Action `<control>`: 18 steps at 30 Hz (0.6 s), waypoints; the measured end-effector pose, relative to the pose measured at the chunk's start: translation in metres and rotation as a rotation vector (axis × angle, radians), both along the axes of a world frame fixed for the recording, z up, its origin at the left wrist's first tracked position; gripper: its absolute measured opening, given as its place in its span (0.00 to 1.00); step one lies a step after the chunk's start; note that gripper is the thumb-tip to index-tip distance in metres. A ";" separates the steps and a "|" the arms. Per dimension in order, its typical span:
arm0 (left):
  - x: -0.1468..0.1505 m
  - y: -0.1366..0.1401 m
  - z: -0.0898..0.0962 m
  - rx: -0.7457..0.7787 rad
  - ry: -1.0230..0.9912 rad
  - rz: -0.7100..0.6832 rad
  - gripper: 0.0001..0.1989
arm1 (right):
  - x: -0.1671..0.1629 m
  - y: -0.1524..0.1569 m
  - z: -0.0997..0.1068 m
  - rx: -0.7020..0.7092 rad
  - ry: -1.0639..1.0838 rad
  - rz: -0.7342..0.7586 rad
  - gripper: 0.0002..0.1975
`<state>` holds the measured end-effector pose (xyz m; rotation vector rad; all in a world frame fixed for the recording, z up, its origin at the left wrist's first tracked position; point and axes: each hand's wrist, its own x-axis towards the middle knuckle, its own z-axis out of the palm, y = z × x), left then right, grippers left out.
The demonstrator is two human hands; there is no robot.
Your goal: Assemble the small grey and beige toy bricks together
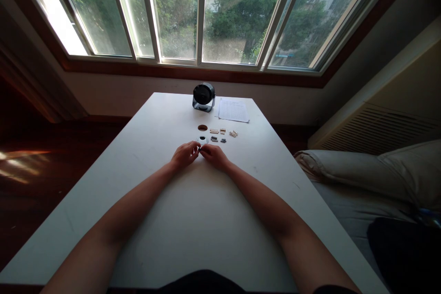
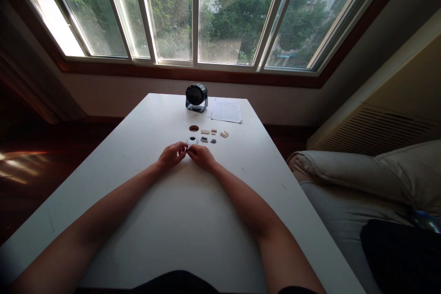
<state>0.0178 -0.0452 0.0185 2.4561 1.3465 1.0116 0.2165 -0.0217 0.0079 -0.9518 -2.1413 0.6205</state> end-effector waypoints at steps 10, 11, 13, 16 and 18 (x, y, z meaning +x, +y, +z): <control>0.000 0.001 -0.001 0.000 0.006 0.004 0.10 | 0.000 0.000 0.000 -0.004 0.000 -0.005 0.09; -0.001 0.001 -0.001 0.000 0.004 0.004 0.10 | 0.000 0.000 0.000 -0.002 0.000 -0.005 0.09; -0.001 0.001 -0.001 -0.002 0.000 -0.001 0.10 | 0.000 0.000 -0.001 0.003 -0.001 -0.006 0.09; -0.001 0.001 -0.001 -0.005 -0.004 -0.013 0.10 | 0.001 0.001 -0.002 0.000 0.000 -0.012 0.08; -0.001 0.001 -0.001 -0.004 -0.009 -0.015 0.09 | 0.001 0.001 -0.002 -0.010 0.000 -0.017 0.08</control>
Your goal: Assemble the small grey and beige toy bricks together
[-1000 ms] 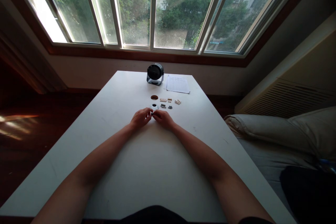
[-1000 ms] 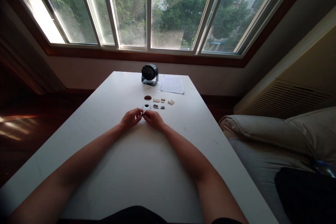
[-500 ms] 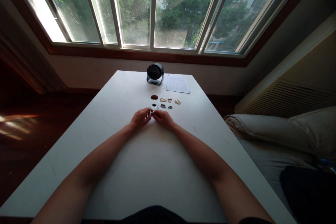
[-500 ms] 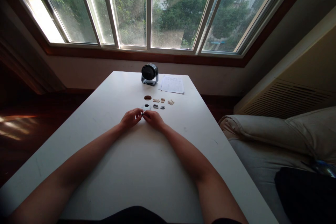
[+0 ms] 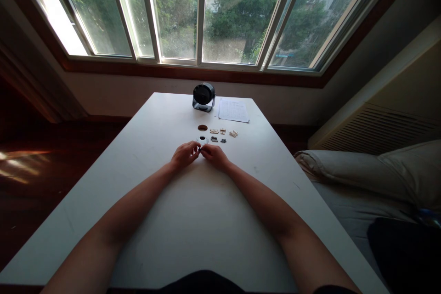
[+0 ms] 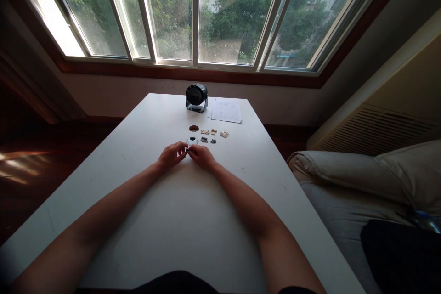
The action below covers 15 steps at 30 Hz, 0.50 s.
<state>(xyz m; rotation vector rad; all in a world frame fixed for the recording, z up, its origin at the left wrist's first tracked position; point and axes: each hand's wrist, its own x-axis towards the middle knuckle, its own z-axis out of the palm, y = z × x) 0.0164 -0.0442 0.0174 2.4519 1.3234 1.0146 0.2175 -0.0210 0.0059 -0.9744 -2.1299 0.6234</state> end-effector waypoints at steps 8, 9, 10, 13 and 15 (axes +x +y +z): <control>0.000 0.000 0.001 0.011 -0.009 0.005 0.08 | 0.000 0.000 -0.001 -0.001 0.014 -0.002 0.08; 0.000 0.000 0.001 0.013 -0.010 0.005 0.08 | 0.000 0.001 -0.002 -0.002 0.017 -0.007 0.08; 0.000 0.000 0.001 0.015 -0.012 0.007 0.08 | 0.000 0.001 -0.002 -0.002 0.022 -0.012 0.08; 0.000 0.000 0.001 0.025 -0.016 0.017 0.08 | 0.000 0.002 -0.003 0.007 0.040 -0.027 0.09; 0.001 0.000 0.001 0.031 -0.016 0.028 0.07 | 0.000 0.001 -0.002 0.021 0.053 -0.037 0.08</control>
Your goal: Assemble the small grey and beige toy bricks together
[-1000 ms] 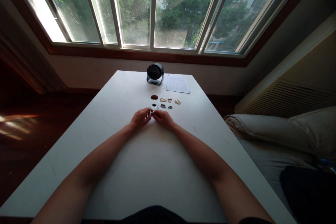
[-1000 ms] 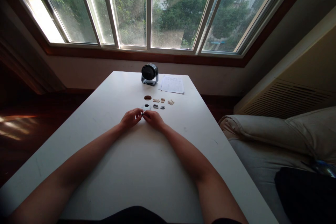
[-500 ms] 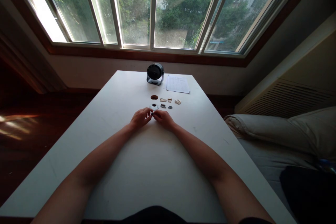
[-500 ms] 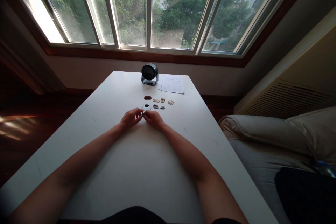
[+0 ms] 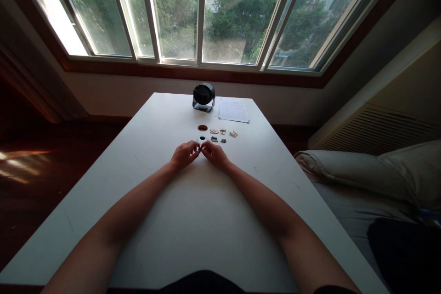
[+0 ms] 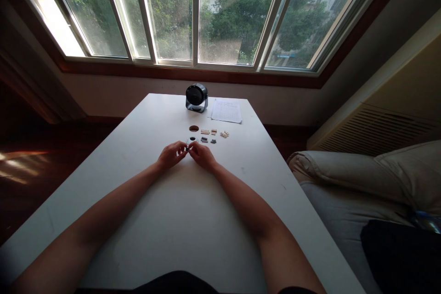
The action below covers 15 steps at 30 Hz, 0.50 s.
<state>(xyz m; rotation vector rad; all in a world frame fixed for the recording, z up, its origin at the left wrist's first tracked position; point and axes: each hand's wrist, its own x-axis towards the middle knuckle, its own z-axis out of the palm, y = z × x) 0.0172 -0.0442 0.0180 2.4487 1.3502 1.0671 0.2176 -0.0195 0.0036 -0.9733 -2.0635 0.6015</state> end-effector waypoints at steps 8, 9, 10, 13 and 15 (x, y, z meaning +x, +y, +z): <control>-0.001 0.000 0.000 -0.015 -0.004 0.020 0.07 | 0.001 -0.001 0.002 0.047 0.027 -0.009 0.08; -0.001 0.000 0.000 -0.018 -0.005 0.021 0.07 | 0.000 -0.001 0.002 0.052 0.028 -0.008 0.08; -0.001 0.000 0.001 -0.020 -0.005 0.023 0.07 | 0.000 -0.001 0.001 0.057 0.029 -0.006 0.08; -0.001 -0.001 0.002 -0.029 -0.007 0.028 0.07 | 0.000 -0.001 0.000 0.070 0.026 0.000 0.08; 0.000 -0.001 0.003 -0.035 -0.010 0.031 0.07 | 0.000 0.000 0.000 0.075 0.022 0.003 0.08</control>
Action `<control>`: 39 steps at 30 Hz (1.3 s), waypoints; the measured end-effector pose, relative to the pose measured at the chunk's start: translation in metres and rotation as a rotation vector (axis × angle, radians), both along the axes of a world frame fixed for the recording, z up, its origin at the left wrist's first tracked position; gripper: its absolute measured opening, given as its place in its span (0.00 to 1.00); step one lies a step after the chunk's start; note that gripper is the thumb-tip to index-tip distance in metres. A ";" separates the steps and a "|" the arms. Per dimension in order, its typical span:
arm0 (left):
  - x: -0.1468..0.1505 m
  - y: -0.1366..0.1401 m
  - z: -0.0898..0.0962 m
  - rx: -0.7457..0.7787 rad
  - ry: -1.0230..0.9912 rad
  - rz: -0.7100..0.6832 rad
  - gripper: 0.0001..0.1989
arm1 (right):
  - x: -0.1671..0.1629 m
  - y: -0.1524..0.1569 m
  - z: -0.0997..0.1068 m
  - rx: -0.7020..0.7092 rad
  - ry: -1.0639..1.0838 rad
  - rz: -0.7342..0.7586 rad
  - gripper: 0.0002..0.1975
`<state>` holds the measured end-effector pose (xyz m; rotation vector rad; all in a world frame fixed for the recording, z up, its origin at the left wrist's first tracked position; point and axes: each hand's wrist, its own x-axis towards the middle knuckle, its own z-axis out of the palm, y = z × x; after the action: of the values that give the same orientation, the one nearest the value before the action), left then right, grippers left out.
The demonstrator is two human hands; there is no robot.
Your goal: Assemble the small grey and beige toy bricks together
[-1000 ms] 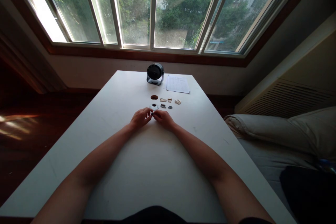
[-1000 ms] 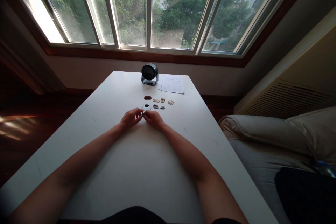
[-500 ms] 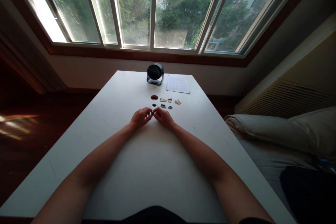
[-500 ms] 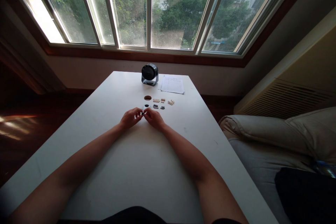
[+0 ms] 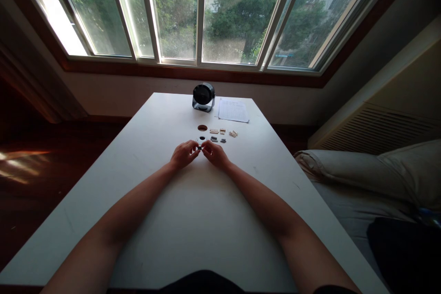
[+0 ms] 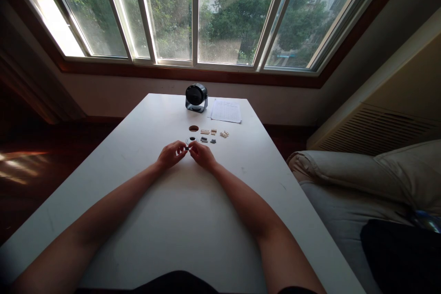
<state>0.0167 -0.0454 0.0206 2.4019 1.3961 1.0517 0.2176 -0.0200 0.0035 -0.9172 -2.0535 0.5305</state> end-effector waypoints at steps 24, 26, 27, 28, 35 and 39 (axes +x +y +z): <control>0.001 -0.001 0.001 -0.050 0.027 -0.030 0.10 | 0.000 0.001 -0.001 0.053 -0.005 -0.008 0.06; 0.001 -0.002 0.002 -0.047 0.018 -0.028 0.10 | 0.000 0.001 -0.001 0.055 -0.007 -0.013 0.06; 0.001 -0.002 0.003 -0.046 0.014 -0.028 0.09 | 0.000 0.001 -0.001 0.055 -0.008 -0.016 0.06; 0.001 -0.002 0.003 -0.044 0.010 -0.029 0.09 | 0.000 0.001 -0.001 0.055 -0.011 -0.018 0.06; 0.002 -0.003 0.004 -0.041 -0.004 -0.044 0.06 | 0.000 0.001 0.000 0.044 -0.017 -0.033 0.05; 0.002 -0.003 0.004 -0.041 -0.008 -0.044 0.06 | 0.000 0.001 0.000 0.038 -0.023 -0.036 0.06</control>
<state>0.0187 -0.0486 0.0245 2.3853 1.3421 1.0113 0.2173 -0.0194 0.0035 -0.9399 -2.0567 0.4620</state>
